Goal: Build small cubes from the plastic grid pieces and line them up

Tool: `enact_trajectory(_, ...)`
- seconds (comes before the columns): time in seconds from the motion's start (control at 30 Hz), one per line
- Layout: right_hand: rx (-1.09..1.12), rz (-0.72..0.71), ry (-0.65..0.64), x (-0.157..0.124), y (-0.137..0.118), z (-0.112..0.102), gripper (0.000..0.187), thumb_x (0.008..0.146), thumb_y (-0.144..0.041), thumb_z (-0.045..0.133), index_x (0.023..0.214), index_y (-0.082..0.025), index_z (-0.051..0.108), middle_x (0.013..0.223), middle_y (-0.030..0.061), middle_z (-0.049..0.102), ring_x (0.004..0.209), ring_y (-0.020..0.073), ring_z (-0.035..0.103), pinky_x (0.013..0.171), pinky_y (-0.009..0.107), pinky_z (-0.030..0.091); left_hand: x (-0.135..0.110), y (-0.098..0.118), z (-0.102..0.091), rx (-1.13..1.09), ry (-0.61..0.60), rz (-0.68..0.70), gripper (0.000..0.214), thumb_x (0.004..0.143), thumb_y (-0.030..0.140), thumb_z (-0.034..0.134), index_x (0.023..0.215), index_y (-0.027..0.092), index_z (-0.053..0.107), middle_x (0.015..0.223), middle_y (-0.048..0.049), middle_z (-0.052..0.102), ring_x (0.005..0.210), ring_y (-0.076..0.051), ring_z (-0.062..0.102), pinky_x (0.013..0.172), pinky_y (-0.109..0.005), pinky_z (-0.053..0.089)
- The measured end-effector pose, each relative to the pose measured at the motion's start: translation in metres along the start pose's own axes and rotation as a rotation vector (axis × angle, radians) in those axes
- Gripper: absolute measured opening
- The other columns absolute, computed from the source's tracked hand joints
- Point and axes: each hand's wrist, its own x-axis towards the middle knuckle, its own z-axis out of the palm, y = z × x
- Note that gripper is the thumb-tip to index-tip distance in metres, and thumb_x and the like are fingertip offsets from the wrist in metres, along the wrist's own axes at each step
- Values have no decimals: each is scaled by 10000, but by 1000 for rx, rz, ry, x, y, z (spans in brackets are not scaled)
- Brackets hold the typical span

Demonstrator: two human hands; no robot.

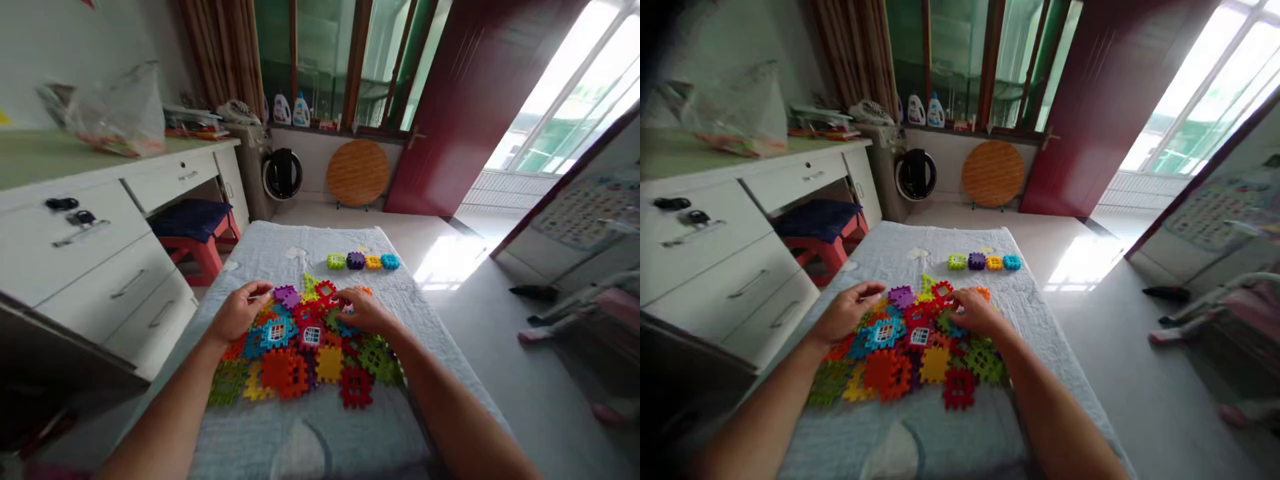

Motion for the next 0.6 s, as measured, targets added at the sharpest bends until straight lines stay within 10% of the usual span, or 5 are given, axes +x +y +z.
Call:
enact_trajectory(0.37, 580, 167, 151, 0, 12, 0, 71, 730, -229, 585, 775, -186, 553, 603, -63, 455, 518, 74, 387, 494, 208, 306, 4, -10, -26, 242, 28, -79, 416, 721, 491, 544, 975, 180, 652, 915, -52, 698, 807, -209, 637, 776, -324, 499)
enact_trajectory(0.6, 209, 108, 434, 1, 18, -1, 55, 730, -167, 565, 756, -195, 526, 745, -9, 517, 655, 119, 476, 616, 250, 396, -9, 8, -47, 394, -263, -87, 365, 670, 374, 567, 973, 191, 651, 1047, -60, 676, 984, -243, 613, 889, -333, 457)
